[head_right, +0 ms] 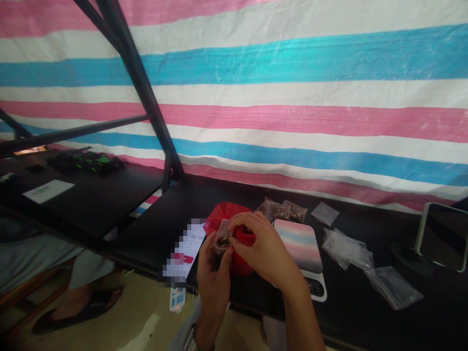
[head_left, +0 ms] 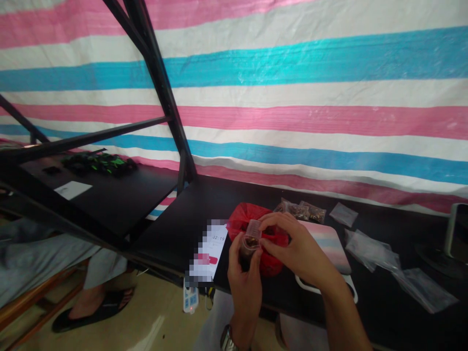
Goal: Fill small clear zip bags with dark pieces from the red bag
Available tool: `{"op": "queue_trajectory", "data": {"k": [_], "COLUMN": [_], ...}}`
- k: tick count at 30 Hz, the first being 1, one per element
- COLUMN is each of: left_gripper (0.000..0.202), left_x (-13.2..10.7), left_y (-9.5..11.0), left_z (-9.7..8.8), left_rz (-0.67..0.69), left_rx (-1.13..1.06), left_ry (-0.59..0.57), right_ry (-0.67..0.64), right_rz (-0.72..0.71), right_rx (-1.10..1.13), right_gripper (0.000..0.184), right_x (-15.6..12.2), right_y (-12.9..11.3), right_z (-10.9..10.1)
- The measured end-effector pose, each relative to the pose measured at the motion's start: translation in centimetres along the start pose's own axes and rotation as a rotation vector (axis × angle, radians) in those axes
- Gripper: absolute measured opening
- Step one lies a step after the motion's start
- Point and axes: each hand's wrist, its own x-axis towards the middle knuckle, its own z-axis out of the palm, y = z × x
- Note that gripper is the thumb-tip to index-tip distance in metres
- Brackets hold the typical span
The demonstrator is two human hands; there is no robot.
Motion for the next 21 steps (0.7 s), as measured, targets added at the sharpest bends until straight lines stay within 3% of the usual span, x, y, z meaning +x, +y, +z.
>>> {"op": "queue_trajectory", "data": {"k": [6, 13, 16, 18, 21], "left_gripper": [0.050, 0.048, 0.048, 0.049, 0.051], "left_x": [0.1, 0.1, 0.1, 0.0, 0.0], "left_y": [0.0, 0.0, -0.1, -0.1, 0.1], "left_z": [-0.2, -0.7, -0.8, -0.8, -0.8], "left_rz": [0.065, 0.160, 0.181, 0.179, 0.162], "left_rx": [0.029, 0.099, 0.120, 0.124, 0.117], "left_ry": [0.032, 0.076, 0.074, 0.075, 0.065], "right_ry": [0.137, 0.023, 0.028, -0.010, -0.193], "right_rz": [0.241, 0.325, 0.273, 0.255, 0.281], "right_rx": [-0.022, -0.274, -0.280, -0.142, 0.085], "right_gripper": [0.013, 0.013, 0.017, 0.016, 0.013], "right_x": [0.5, 1.2, 0.9, 0.5, 0.0], "right_y": [1.2, 4.3, 3.4, 2.1, 0.1], "right_z": [0.1, 2.0, 1.8, 1.2, 0.4]}}
